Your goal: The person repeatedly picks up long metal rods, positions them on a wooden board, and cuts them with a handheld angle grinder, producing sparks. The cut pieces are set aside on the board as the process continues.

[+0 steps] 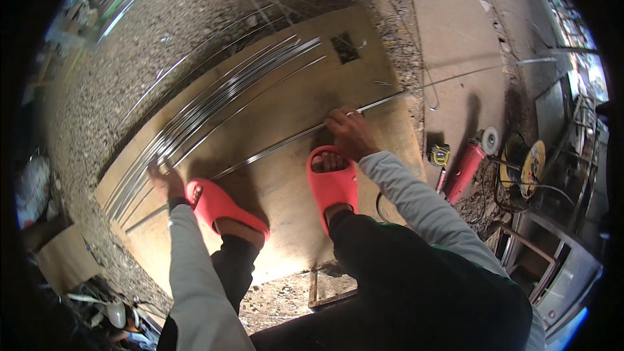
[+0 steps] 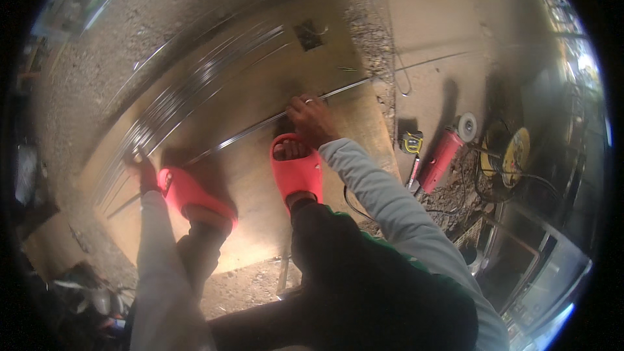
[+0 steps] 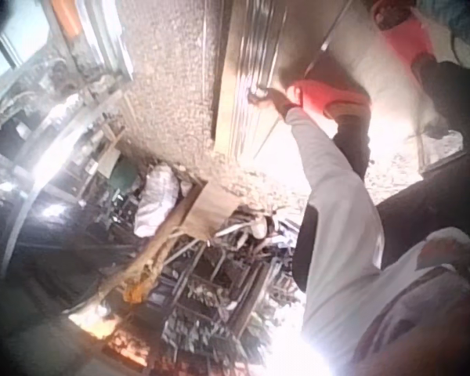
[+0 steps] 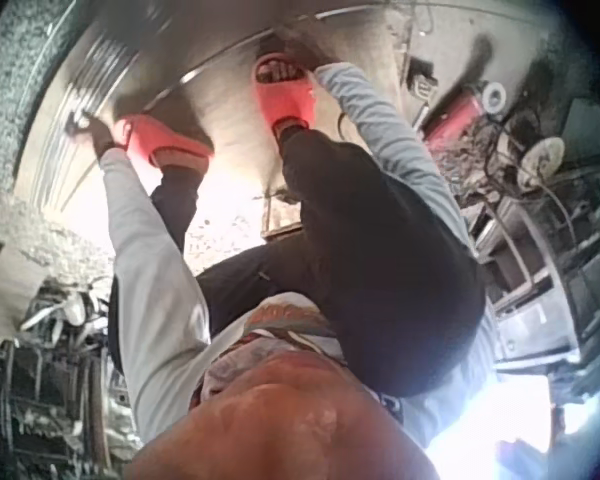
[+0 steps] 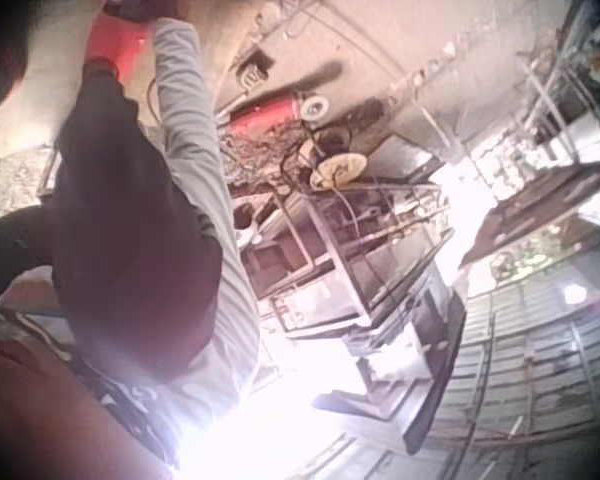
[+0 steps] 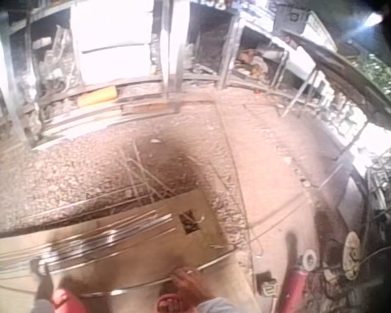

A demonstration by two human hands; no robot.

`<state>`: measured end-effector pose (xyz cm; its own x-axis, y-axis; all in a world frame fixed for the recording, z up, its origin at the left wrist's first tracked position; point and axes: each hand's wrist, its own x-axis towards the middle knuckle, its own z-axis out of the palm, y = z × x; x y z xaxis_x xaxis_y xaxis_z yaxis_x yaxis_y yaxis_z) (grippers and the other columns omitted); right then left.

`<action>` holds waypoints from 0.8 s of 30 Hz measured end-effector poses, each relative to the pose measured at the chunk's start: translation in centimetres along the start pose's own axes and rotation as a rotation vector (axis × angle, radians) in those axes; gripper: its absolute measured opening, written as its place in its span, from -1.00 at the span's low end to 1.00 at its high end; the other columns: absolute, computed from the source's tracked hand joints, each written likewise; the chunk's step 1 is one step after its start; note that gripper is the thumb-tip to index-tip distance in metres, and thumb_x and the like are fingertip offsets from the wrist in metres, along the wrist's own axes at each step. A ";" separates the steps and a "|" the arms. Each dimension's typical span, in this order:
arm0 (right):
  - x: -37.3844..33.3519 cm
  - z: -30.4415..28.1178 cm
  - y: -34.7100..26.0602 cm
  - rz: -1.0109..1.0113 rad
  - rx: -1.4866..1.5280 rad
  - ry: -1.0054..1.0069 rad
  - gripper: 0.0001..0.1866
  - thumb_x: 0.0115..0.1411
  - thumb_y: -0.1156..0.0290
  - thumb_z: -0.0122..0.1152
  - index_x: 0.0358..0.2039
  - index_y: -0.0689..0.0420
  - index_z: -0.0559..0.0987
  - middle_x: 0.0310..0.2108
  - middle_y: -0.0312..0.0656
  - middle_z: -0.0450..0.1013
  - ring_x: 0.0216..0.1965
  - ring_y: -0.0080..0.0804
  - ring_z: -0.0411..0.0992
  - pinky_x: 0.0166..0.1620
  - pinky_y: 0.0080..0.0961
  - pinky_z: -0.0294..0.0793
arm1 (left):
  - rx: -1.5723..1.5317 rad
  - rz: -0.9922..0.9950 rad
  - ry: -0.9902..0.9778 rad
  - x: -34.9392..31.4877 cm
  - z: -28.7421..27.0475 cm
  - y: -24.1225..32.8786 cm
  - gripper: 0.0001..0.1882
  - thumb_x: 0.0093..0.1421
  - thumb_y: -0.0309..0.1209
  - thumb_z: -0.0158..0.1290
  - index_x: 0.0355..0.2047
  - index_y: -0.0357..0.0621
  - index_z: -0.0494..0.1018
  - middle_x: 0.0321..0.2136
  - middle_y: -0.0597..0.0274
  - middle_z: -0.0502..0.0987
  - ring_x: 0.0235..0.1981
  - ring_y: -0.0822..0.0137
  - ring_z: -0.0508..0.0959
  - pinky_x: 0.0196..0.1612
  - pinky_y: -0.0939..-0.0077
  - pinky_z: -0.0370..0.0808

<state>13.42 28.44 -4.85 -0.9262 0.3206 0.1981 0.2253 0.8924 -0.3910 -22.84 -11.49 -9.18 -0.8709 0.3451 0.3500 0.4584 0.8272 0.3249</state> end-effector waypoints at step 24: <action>-8.4 -4.9 2.6 0.322 0.132 -0.035 -0.65 0.19 0.30 0.25 -0.02 0.13 0.56 -0.06 -0.08 0.55 -0.03 -0.14 0.53 -0.01 -0.13 0.54 | -0.545 0.587 -0.566 -11.1 7.7 35.0 -0.83 0.10 -0.20 0.22 -0.33 0.09 0.59 -0.26 0.20 0.51 -0.11 0.10 0.54 -0.05 0.15 0.51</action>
<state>23.30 29.61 -3.14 -0.8245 0.5656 0.0156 0.4684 0.6978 -0.5420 1.48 17.11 -8.47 -0.3696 0.9154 0.1593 0.7410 0.1870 0.6450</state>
